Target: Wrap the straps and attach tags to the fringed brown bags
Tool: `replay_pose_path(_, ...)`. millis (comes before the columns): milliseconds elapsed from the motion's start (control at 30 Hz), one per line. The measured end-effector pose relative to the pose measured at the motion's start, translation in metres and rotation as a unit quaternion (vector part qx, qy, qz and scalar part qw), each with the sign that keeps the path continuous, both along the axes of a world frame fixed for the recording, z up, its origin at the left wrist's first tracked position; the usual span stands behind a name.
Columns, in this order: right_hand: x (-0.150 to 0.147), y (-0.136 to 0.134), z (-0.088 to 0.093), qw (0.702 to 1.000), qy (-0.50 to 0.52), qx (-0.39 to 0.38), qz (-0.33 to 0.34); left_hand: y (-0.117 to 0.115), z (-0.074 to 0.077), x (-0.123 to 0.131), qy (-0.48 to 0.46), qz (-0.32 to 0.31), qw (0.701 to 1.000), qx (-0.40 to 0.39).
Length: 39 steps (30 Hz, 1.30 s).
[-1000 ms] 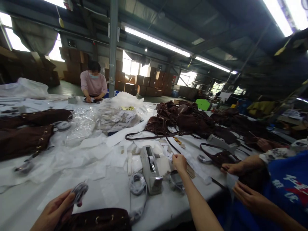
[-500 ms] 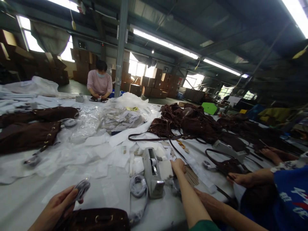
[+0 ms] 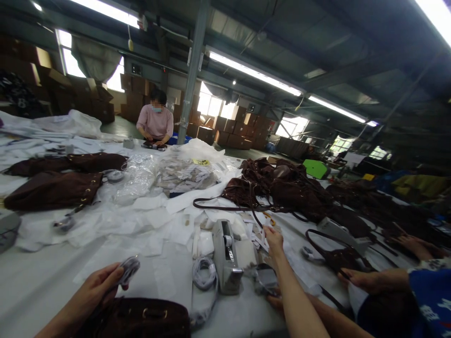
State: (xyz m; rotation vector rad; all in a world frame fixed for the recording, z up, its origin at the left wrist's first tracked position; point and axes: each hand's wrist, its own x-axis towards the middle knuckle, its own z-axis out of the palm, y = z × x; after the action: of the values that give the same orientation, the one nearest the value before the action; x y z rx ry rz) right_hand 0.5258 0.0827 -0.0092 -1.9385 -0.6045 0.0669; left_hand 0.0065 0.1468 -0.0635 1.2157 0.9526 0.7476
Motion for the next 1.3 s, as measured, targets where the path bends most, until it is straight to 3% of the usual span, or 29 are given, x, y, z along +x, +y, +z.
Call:
replay_pose_path(133,-0.040,0.008,0.014,0.986,0.084,0.067,0.125,0.005,-0.002,-0.004,-0.008,-0.036,0.999,0.004)
replay_pose_path(267,-0.115,0.023,0.012,0.952,0.157,0.093,0.247,0.011,0.004,-0.008,-0.066,-0.044,0.997,-0.006)
replay_pose_path(367,-0.184,0.030,0.004,0.923,0.201,0.059,0.324,0.019,0.005,-0.012,-0.114,-0.056,0.992,-0.026)
replay_pose_path(500,-0.274,0.027,-0.008,0.877,0.187,-0.007,0.442,0.022,0.004,-0.016,-0.143,-0.066,0.987,-0.037)
replay_pose_path(633,-0.331,0.023,-0.015,0.830,0.215,-0.056,0.512,0.022,-0.002,-0.017,-0.158,-0.049,0.985,-0.051)
replay_pose_path(833,-0.362,0.021,-0.016,0.856,0.201,-0.079,0.470,0.021,-0.005,-0.013,-0.162,-0.021,0.985,-0.055)
replay_pose_path(1033,-0.374,0.024,-0.017,0.898,0.135,-0.089,0.410,0.017,0.000,-0.007,-0.143,-0.008,0.990,0.005)
replay_pose_path(1200,-0.380,0.021,-0.020,0.904,0.137,-0.079,0.396,0.016,-0.005,-0.004,-0.138,0.009,0.989,0.043)
replay_pose_path(1300,-0.381,0.019,-0.020,0.913,0.082,-0.078,0.392,0.016,-0.006,-0.003,-0.125,0.017,0.991,0.052)
